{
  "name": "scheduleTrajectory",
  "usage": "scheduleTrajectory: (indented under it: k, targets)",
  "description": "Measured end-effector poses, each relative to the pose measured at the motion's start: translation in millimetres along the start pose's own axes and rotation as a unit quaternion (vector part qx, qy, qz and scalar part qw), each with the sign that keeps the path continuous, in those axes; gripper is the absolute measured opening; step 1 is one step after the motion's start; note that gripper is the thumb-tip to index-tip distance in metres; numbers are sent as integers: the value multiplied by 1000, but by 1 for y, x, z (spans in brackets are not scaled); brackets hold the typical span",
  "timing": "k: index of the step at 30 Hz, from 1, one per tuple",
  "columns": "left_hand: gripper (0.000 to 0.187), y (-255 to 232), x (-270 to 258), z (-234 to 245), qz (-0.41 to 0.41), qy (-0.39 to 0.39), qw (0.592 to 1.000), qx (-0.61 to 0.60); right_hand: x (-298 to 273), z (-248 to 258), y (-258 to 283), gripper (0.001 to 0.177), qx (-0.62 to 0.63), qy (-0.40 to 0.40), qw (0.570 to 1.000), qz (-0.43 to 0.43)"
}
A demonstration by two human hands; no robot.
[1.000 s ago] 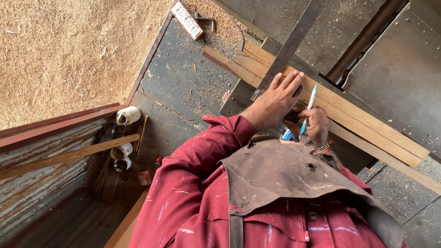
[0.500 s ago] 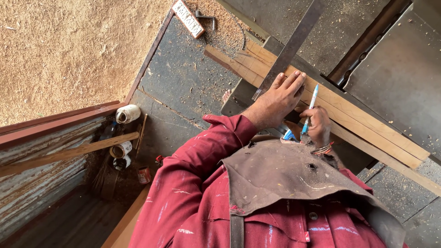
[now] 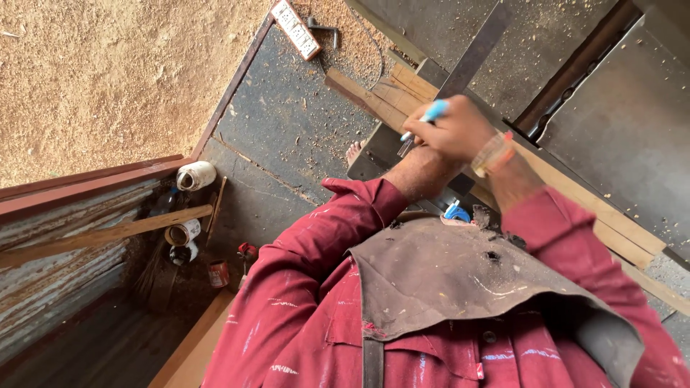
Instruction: Using a square and a pen to mark precise lines on wooden planks for cutting or joining.
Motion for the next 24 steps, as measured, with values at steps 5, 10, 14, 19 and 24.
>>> scheduleTrajectory:
  k: [5, 10, 14, 19, 24]
  targets:
    - [60, -13, -5, 22, -51, -164, 975, 143, 45, 15, -32, 33, -367, 32, 925, -90]
    - [101, -30, -17, 61, -44, -136, 980, 138, 16, 54, 11, 20, -394, -110, 910, 59]
    - [94, -21, -10, 48, -26, -82, 988, 130, -46, 48, 10, 12, -254, -190, 931, 182]
    - [88, -20, -9, 44, -41, -118, 982, 139, -133, 3, -78, 22, -252, -289, 916, 118]
    - [99, -38, -20, 68, -30, -50, 995, 83, -158, -22, -162, 58, -342, -255, 880, 210]
Point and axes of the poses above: each hand's wrist, its own x-axis towards the middle knuckle, its own z-axis out of the back of the hand, y = z × x, the point moved 5 cm from there along x, towards the middle knuckle
